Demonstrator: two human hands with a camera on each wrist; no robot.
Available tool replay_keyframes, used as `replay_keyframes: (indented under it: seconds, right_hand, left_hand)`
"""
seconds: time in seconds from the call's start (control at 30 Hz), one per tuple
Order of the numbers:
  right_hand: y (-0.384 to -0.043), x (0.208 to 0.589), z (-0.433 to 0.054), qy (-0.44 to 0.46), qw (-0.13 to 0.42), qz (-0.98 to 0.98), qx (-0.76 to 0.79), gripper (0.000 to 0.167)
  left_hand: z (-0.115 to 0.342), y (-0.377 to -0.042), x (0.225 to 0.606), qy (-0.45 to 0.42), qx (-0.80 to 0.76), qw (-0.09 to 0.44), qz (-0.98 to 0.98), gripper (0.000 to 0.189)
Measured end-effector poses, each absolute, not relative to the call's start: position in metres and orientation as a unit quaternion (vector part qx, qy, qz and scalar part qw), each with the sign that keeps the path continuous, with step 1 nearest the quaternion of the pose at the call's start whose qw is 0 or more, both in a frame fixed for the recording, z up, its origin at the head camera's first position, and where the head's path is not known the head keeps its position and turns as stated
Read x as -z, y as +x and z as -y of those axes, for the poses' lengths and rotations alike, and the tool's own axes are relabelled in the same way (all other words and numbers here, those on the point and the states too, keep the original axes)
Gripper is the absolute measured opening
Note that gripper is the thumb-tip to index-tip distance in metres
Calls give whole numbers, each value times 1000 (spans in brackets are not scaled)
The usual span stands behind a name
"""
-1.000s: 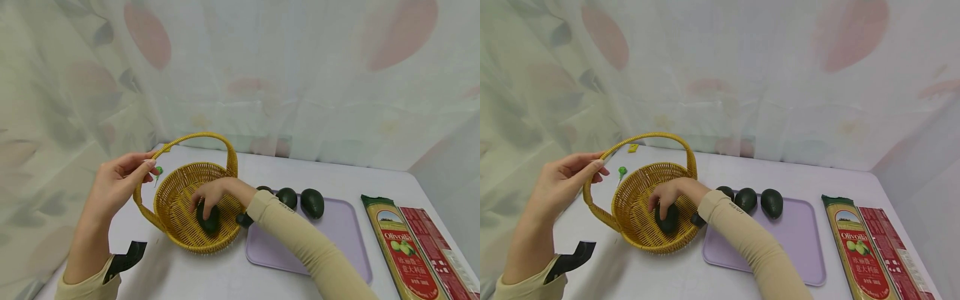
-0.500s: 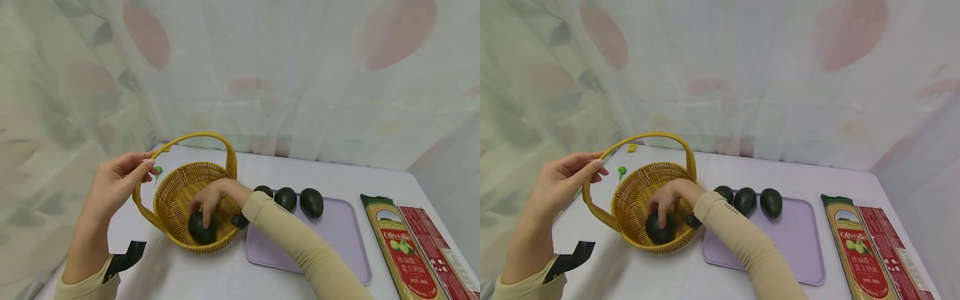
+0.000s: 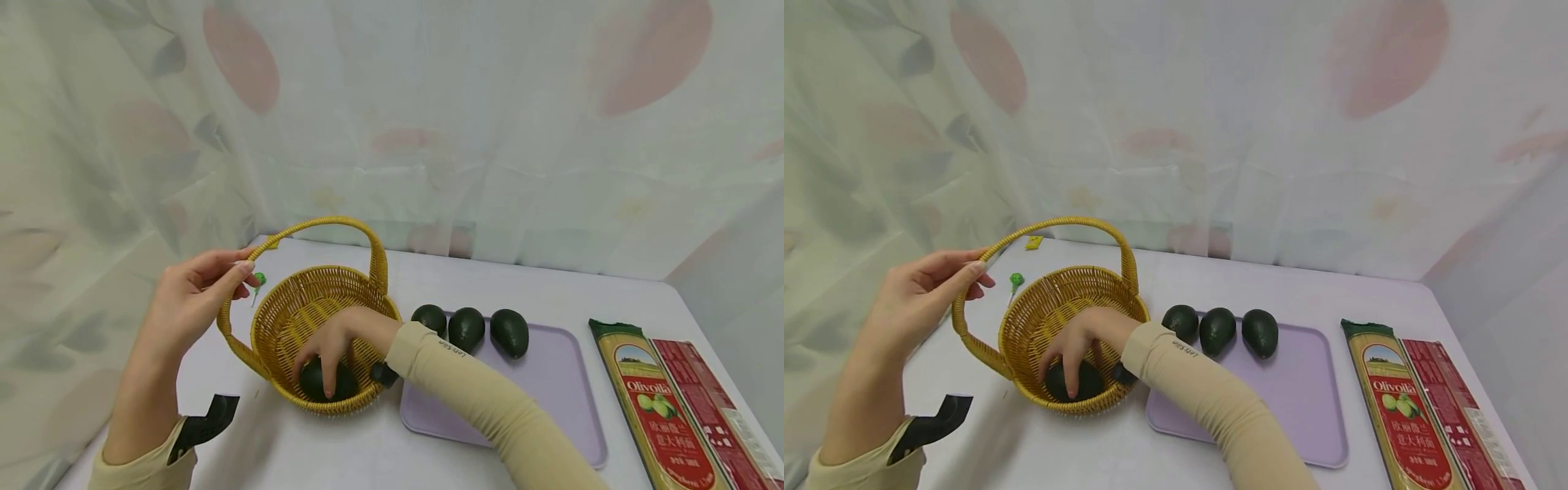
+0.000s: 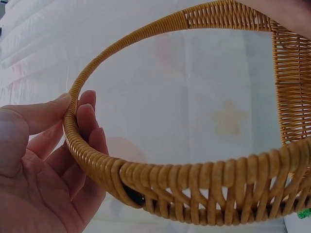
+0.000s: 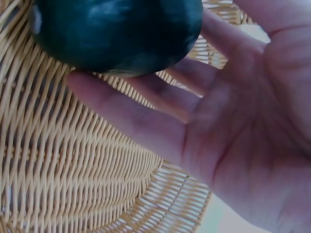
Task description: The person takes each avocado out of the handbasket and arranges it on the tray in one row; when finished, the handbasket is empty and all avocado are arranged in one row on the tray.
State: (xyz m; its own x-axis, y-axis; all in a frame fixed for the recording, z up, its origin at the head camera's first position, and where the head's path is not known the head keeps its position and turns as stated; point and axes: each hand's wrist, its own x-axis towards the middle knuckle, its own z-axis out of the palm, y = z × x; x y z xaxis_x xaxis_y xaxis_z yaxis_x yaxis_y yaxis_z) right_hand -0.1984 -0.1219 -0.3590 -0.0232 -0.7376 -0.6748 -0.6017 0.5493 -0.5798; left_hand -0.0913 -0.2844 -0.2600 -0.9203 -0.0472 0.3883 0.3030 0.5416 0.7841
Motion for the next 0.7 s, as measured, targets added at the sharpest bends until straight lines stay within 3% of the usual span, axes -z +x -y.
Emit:
replay_keyframes:
  seconds: [0.7]
  right_hand:
    - [-212, 347, 99, -466, 543, -681, 156, 62]
  left_hand:
    - [285, -92, 260, -80, 465, 184, 862, 24]
